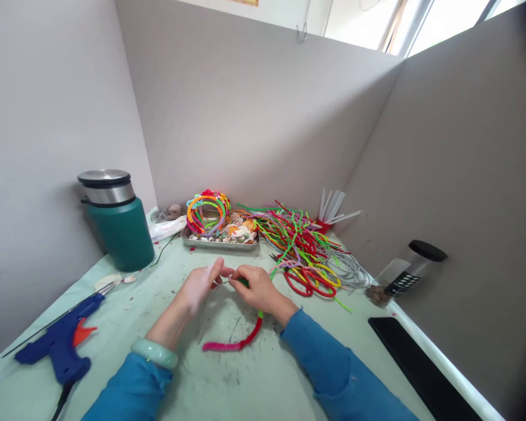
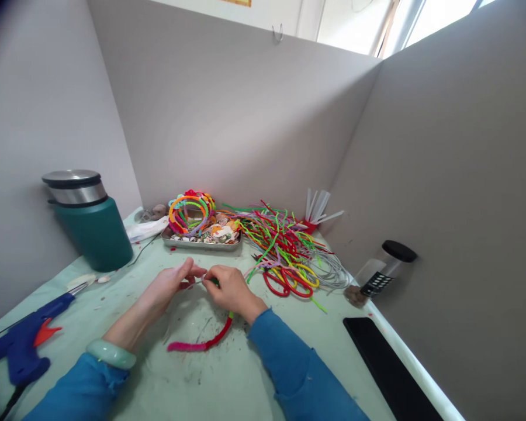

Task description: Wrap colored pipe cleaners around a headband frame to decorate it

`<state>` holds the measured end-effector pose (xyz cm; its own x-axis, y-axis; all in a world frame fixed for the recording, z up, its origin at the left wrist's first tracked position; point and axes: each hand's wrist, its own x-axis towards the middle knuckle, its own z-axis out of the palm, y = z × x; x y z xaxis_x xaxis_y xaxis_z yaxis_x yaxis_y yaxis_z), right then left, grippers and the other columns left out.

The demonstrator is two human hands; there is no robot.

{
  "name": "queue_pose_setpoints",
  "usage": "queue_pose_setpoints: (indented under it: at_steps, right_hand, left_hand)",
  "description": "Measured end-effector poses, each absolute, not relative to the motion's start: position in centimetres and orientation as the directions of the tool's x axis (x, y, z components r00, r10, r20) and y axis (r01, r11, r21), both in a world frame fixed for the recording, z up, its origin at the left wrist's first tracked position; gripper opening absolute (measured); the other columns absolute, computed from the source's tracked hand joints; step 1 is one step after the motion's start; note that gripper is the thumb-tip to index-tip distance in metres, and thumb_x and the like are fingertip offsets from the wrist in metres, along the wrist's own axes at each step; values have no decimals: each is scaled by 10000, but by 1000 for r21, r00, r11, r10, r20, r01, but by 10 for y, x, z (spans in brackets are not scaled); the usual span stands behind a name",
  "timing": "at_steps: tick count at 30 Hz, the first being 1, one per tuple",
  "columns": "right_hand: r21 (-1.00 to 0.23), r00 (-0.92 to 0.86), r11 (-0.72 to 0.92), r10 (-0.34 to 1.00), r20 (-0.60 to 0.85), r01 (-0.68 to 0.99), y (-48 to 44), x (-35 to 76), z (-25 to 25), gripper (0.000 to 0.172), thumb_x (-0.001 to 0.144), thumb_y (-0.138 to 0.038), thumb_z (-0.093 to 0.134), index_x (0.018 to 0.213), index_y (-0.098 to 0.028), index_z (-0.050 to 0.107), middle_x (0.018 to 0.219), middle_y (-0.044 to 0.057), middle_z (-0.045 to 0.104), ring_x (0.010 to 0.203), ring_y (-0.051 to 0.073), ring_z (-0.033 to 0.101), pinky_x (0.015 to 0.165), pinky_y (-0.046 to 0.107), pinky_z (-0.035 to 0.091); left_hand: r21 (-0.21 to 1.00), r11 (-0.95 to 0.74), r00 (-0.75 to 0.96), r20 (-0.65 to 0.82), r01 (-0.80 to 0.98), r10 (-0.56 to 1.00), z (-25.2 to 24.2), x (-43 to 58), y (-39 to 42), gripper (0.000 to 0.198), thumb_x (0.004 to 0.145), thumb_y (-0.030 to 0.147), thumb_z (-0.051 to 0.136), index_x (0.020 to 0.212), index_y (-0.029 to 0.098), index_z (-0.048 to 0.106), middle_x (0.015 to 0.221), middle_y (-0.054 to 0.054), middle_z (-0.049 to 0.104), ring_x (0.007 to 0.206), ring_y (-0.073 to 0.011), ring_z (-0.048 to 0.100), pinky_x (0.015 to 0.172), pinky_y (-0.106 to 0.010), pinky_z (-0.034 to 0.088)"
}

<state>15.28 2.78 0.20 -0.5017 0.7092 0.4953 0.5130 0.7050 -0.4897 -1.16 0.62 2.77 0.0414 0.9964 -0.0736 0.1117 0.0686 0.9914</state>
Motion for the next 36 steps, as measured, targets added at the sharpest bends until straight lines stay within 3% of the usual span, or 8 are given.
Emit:
queue_pose_setpoints:
  at_steps: [3, 6, 10, 15, 24, 32, 36]
  right_hand:
    - [-497, -510, 713, 701, 499, 494, 27, 153, 2, 69, 798, -187, 514, 774, -171, 576, 763, 27, 627, 705, 136, 557, 655, 232, 383]
    - [-499, -506, 711, 703, 499, 495, 28, 152, 1, 72, 797, -184, 513, 775, -173, 581, 757, 27, 628, 706, 139, 559, 653, 236, 388]
    - [-496, -497, 712, 702, 509, 498, 29, 153, 0, 77, 800, -188, 510, 780, -172, 582, 758, 30, 629, 706, 140, 560, 644, 233, 387]
    - [-472, -494, 715, 698, 518, 516, 29, 154, -1, 68, 803, -198, 511, 776, -173, 569, 750, 26, 621, 692, 138, 555, 631, 232, 382]
    - [-493, -467, 705, 708, 529, 510, 30, 154, -2, 78, 811, -216, 518, 811, -168, 579, 777, 39, 624, 715, 143, 554, 650, 241, 383]
    - [-507, -470, 706, 708, 528, 495, 31, 154, -2, 87, 812, -225, 515, 858, -171, 566, 811, 40, 616, 740, 144, 550, 664, 244, 388]
    - [-512, -466, 705, 709, 530, 491, 31, 154, -2, 89, 818, -234, 508, 853, -171, 561, 803, 40, 613, 737, 146, 550, 661, 243, 391]
  left_hand:
    - [994, 56, 55, -61, 99, 997, 25, -13, 9, 538, 722, 575, 456, 878, 112, 681, 909, -105, 648, 765, -173, 540, 683, -274, 434]
    - [965, -53, 77, 34, 255, 996, 18, -16, 14, 406, 678, 484, 557, 822, 129, 691, 888, -95, 657, 788, -197, 565, 706, -281, 437]
    - [857, -255, 146, 211, 449, 967, 9, -16, 18, 260, 691, 329, 560, 834, 165, 703, 951, -90, 643, 918, -226, 554, 780, -293, 425]
    - [716, -396, 270, 291, 574, 918, 8, -13, 14, 286, 767, 251, 446, 905, 192, 690, 921, -72, 626, 862, -183, 554, 780, -273, 400]
    - [679, -329, 255, 211, 657, 944, 8, -12, 13, 288, 788, 277, 424, 877, 187, 683, 788, -55, 604, 740, -166, 539, 658, -239, 374]
    - [671, -310, 202, 236, 674, 951, 13, -12, 12, 281, 781, 310, 424, 738, 188, 674, 856, -59, 580, 779, -167, 535, 681, -247, 370]
    - [745, -207, 141, 151, 634, 978, 15, -10, 11, 282, 748, 355, 457, 629, 175, 638, 611, -22, 568, 603, -149, 507, 577, -236, 341]
